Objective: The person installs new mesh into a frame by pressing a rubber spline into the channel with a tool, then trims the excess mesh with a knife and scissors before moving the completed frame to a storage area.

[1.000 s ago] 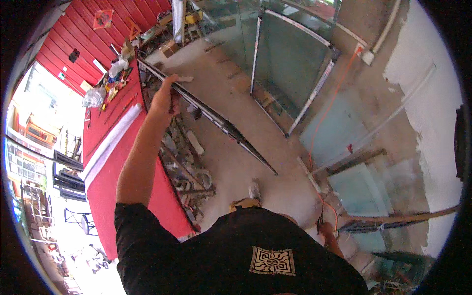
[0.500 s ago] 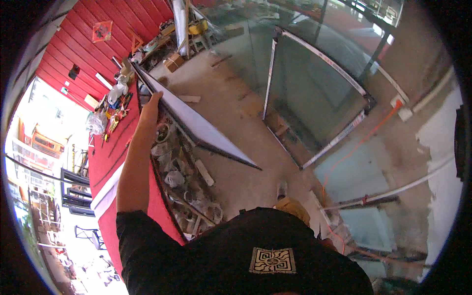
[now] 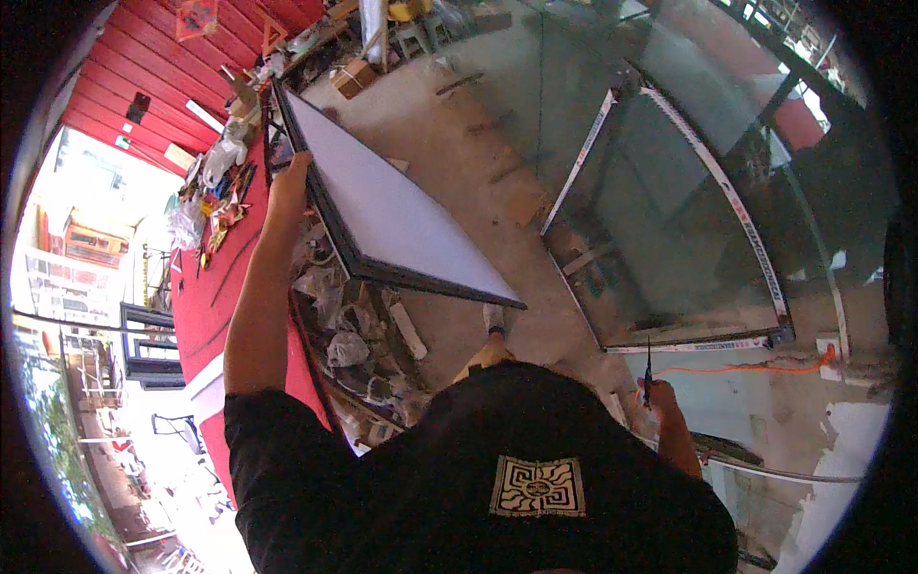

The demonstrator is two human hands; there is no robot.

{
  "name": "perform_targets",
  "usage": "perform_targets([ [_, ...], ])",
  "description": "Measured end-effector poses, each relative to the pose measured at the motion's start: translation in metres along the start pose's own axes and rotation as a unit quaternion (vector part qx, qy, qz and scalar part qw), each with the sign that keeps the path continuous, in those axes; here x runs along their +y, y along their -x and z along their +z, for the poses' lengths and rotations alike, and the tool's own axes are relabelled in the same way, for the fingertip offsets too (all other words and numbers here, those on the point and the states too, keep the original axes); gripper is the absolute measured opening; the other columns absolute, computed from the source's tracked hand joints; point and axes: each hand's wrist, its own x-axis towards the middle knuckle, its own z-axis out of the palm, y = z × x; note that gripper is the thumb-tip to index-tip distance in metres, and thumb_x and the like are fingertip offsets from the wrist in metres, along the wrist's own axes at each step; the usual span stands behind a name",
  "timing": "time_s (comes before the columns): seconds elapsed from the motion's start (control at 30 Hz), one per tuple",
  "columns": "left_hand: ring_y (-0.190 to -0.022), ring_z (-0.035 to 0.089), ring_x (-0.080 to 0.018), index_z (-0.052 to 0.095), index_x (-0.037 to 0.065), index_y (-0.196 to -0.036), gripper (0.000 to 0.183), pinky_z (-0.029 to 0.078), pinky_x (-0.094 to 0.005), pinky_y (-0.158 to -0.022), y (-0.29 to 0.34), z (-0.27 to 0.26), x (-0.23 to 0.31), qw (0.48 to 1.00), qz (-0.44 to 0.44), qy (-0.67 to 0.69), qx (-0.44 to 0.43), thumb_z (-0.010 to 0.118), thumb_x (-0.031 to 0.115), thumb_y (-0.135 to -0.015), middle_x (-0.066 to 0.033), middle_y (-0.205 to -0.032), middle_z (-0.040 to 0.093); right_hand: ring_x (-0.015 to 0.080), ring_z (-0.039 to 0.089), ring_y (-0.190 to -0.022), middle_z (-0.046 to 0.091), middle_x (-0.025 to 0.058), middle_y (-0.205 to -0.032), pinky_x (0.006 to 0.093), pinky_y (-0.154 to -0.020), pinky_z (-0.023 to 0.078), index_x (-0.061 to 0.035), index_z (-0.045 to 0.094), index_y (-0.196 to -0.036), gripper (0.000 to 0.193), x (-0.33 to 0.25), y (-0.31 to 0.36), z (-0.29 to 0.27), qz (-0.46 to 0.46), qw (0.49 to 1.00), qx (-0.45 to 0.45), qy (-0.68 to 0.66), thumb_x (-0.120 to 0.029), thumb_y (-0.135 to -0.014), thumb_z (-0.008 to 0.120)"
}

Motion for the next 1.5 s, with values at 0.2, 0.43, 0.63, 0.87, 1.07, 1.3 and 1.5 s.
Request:
perform_targets([
  [0.2,-0.073,0.065,-0.0194,0.076,0.0,-0.099,0.055,0.05,-0.0365,-0.066,-0.106,0.065,0.047,0.998,0.02,0.032,-0.047,0.068,0.054,-0.093,-0.0047,-0.084,0.071,0.0235,0.066,-0.057,0.065,0.011,-0.074,0.043,-0.055,0.053,-0.0062,0.074,-0.112,0.035,-0.069,-0.024,0.034,0.27,0.878,-0.021,-0.395,-0.041,-0.107,0.069],
  [0.43,-0.08,0.071,-0.0265,0.077,-0.008,-0.092,0.072,0.053,-0.0417,-0.075,-0.226,0.162,0.11,0.993,0.07,-0.081,-0.056,0.062,0.062,-0.093,-0.0146,-0.081,0.073,0.0227,0.07,-0.06,0.075,0.0159,-0.084,0.0415,-0.057,0.055,-0.0081,0.075,-0.133,0.041,-0.176,-0.058,0.02,0.257,0.939,-0.118,-0.195,-0.04,-0.109,0.068],
  [0.63,-0.085,0.076,-0.0291,0.079,-0.005,-0.091,0.074,0.056,-0.0421,-0.083,-0.338,0.256,0.131,0.972,0.18,-0.138,-0.064,0.059,0.066,-0.095,-0.0166,-0.084,0.076,0.021,0.069,-0.059,0.075,0.0147,-0.083,0.0404,-0.057,0.055,-0.0067,0.075,-0.135,0.04,-0.219,-0.12,-0.031,0.214,0.953,-0.095,-0.191,-0.036,-0.109,0.067],
  [0.87,-0.094,0.077,-0.0323,0.081,0.001,-0.09,0.079,0.057,-0.0463,-0.089,-0.397,0.369,0.188,0.959,0.131,-0.242,-0.063,0.044,0.071,-0.098,-0.0153,-0.088,0.079,0.019,0.068,-0.058,0.076,0.0133,-0.081,0.0391,-0.056,0.054,-0.005,0.075,-0.137,0.039,-0.257,-0.177,-0.111,0.108,0.978,-0.03,-0.177,-0.031,-0.11,0.067],
  [1.07,-0.109,0.074,-0.0423,0.081,0.001,-0.102,0.077,0.054,-0.0508,-0.102,-0.453,0.479,0.215,0.925,0.191,-0.313,-0.102,0.037,0.063,-0.102,-0.0241,-0.107,0.079,0.0211,0.075,-0.074,0.08,0.0148,-0.101,0.0379,-0.07,0.06,-0.005,0.07,-0.144,0.045,-0.272,-0.212,-0.12,0.246,0.947,-0.086,-0.19,-0.036,-0.114,0.056],
  [1.3,-0.114,0.074,-0.0432,0.079,-0.004,-0.112,0.092,0.053,-0.0516,-0.106,-0.465,0.584,0.231,0.954,0.148,-0.151,-0.212,0.024,0.069,-0.108,-0.0301,-0.111,0.078,0.0231,0.075,-0.077,0.08,0.0151,-0.102,0.0397,-0.072,0.059,-0.0051,0.07,-0.142,0.046,-0.322,-0.216,-0.147,0.255,0.945,-0.1,-0.18,-0.039,-0.113,0.057],
  [1.5,-0.072,0.077,-0.0301,0.07,-0.004,-0.107,0.074,0.06,-0.0463,-0.084,-0.43,0.607,0.251,0.938,0.133,-0.063,-0.315,0.035,0.06,-0.113,-0.0164,-0.079,0.075,0.0248,0.075,-0.079,0.08,0.0153,-0.103,0.0414,-0.074,0.059,-0.0051,0.07,-0.14,0.047,-0.346,-0.241,-0.178,0.268,0.939,-0.091,-0.195,-0.041,-0.111,0.059],
])
